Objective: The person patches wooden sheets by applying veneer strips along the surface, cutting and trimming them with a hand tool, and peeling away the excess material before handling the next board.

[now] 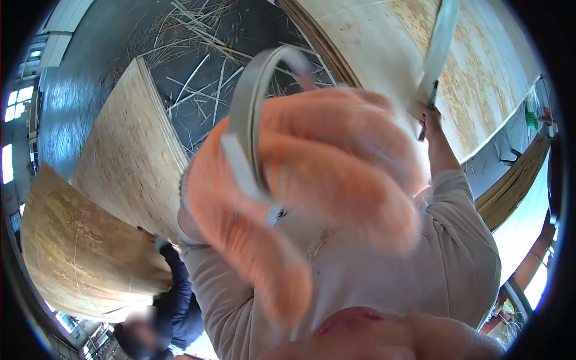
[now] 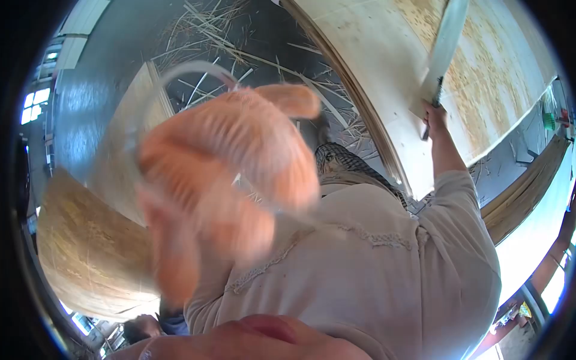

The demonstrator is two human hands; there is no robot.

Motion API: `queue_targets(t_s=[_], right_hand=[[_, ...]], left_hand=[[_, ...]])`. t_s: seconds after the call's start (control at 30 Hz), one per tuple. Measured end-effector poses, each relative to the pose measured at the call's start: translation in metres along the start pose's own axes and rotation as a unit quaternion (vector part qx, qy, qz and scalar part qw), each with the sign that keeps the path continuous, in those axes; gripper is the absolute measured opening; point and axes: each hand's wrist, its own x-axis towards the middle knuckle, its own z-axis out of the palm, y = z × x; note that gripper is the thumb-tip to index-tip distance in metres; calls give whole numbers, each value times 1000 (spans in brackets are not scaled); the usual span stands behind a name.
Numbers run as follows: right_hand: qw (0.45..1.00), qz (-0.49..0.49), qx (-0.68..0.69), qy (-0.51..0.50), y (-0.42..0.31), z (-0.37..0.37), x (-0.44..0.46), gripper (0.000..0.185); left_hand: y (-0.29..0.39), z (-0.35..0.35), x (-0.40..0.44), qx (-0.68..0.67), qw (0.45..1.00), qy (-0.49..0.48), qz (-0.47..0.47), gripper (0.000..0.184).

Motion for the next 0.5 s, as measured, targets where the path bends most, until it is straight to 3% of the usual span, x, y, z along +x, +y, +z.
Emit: queue_targets(t_s=[0.13,0.33,0.5], right_hand=[[999,29,-15,16,-24,39,13,24],[991,84,79,70,-131,281,37,19],[985,51,134,100,-226,439,150,18]], left_hand=[[8,-74,20,-20,999,-32,21,18],[4,-219,32,5,1000,-7,8,15],[-27,-365,32,24,999,-14,17,14]])
